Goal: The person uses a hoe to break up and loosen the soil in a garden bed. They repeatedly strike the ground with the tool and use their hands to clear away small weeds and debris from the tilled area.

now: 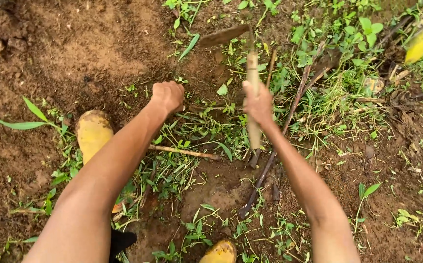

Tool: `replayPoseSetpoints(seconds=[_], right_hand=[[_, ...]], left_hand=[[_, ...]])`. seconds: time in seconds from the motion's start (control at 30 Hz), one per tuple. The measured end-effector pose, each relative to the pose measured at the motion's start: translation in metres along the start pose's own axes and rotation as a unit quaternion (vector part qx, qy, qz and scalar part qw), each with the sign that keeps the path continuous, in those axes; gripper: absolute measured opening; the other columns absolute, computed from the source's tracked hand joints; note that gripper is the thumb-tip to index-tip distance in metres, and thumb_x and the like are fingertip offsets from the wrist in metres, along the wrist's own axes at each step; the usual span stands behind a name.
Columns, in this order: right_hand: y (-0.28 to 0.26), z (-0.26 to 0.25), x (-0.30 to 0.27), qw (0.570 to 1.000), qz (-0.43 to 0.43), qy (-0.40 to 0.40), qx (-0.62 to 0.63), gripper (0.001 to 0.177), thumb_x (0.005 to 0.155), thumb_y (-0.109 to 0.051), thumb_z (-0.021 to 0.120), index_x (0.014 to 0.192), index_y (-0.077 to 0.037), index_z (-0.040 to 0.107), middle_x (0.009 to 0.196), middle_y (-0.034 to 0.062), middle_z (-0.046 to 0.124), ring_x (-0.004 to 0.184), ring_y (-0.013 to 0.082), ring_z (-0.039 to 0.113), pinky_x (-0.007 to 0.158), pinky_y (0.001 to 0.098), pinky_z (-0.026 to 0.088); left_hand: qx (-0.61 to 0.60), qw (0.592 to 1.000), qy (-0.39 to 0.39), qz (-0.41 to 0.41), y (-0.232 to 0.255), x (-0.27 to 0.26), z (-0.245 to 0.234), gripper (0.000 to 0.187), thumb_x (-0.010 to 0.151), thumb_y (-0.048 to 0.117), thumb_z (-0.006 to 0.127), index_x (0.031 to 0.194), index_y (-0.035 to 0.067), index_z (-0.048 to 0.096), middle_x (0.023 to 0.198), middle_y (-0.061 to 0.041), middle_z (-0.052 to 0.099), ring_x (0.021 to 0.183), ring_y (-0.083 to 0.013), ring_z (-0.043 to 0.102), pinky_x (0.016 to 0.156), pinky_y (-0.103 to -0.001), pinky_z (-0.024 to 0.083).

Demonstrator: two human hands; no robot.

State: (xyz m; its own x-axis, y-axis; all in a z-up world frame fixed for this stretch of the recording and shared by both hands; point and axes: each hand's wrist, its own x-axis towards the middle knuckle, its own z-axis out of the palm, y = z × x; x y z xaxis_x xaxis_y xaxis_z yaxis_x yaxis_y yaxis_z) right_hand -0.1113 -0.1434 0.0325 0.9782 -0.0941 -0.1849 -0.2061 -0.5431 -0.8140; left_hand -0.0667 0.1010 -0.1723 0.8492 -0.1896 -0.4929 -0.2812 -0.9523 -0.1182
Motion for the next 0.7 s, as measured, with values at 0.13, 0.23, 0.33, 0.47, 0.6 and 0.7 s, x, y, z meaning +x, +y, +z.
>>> replayPoseSetpoints(seconds=[0.13,0.23,0.33,0.47,0.6,0.7], right_hand=[[0.065,0.039,-0.028,0.983,0.06,-0.162,-0.058,0.034,0.106,-0.013,0.052,0.134,0.007,0.051,0.099,0.0184,0.069,0.076,0.0228,0.067,0.064,0.0318,0.059],[0.121,0.044,-0.041,0.948,0.067,-0.255,-0.178,0.041,0.1,-0.046,0.058,0.111,-0.006,0.063,0.079,0.0102,0.071,0.073,0.0244,0.071,0.063,0.0422,0.058],[0.092,0.022,-0.043,0.942,0.074,-0.258,-0.201,0.037,0.106,-0.033,0.054,0.115,0.002,0.062,0.086,0.0182,0.071,0.072,0.0293,0.069,0.066,0.0405,0.059],[0.087,0.016,-0.016,0.965,0.008,-0.183,-0.187,0.036,0.104,-0.039,0.059,0.11,-0.004,0.063,0.072,0.0116,0.067,0.061,0.0216,0.068,0.053,0.0346,0.057],[0.066,0.049,0.01,0.997,-0.013,-0.074,-0.01,0.033,0.101,-0.035,0.063,0.101,-0.002,0.061,0.068,0.01,0.065,0.054,0.0177,0.067,0.045,0.0291,0.057],[0.045,0.077,0.01,0.998,-0.018,-0.059,0.01,0.041,0.102,-0.042,0.06,0.104,0.0,0.061,0.072,0.0124,0.067,0.055,0.0187,0.068,0.044,0.0286,0.058]], left_hand=[[0.007,0.999,-0.009,-0.032,-0.028,0.017,0.033,0.039,0.107,0.043,0.045,0.107,0.015,0.071,0.083,-0.001,0.07,0.074,-0.0198,0.069,0.071,-0.041,0.061],[-0.006,0.999,-0.018,-0.042,-0.045,0.007,0.021,0.039,0.109,0.035,0.038,0.116,0.016,0.071,0.094,-0.004,0.073,0.087,-0.0228,0.071,0.078,-0.044,0.061],[0.011,0.999,0.014,-0.031,-0.051,-0.004,0.02,0.037,0.109,0.024,0.035,0.122,0.013,0.068,0.103,-0.008,0.071,0.096,-0.0253,0.07,0.082,-0.045,0.059],[0.01,0.999,0.022,-0.033,-0.053,-0.007,0.016,0.04,0.109,0.023,0.031,0.12,0.014,0.069,0.105,-0.008,0.071,0.098,-0.026,0.071,0.084,-0.046,0.059],[-0.013,0.999,0.029,-0.023,-0.051,-0.001,0.02,0.038,0.106,0.022,0.036,0.117,0.014,0.071,0.103,-0.009,0.072,0.097,-0.0291,0.071,0.081,-0.05,0.059],[0.005,0.999,0.001,-0.035,-0.054,0.008,0.033,0.037,0.101,0.028,0.042,0.114,0.016,0.074,0.101,-0.005,0.075,0.096,-0.0272,0.073,0.077,-0.05,0.059]])
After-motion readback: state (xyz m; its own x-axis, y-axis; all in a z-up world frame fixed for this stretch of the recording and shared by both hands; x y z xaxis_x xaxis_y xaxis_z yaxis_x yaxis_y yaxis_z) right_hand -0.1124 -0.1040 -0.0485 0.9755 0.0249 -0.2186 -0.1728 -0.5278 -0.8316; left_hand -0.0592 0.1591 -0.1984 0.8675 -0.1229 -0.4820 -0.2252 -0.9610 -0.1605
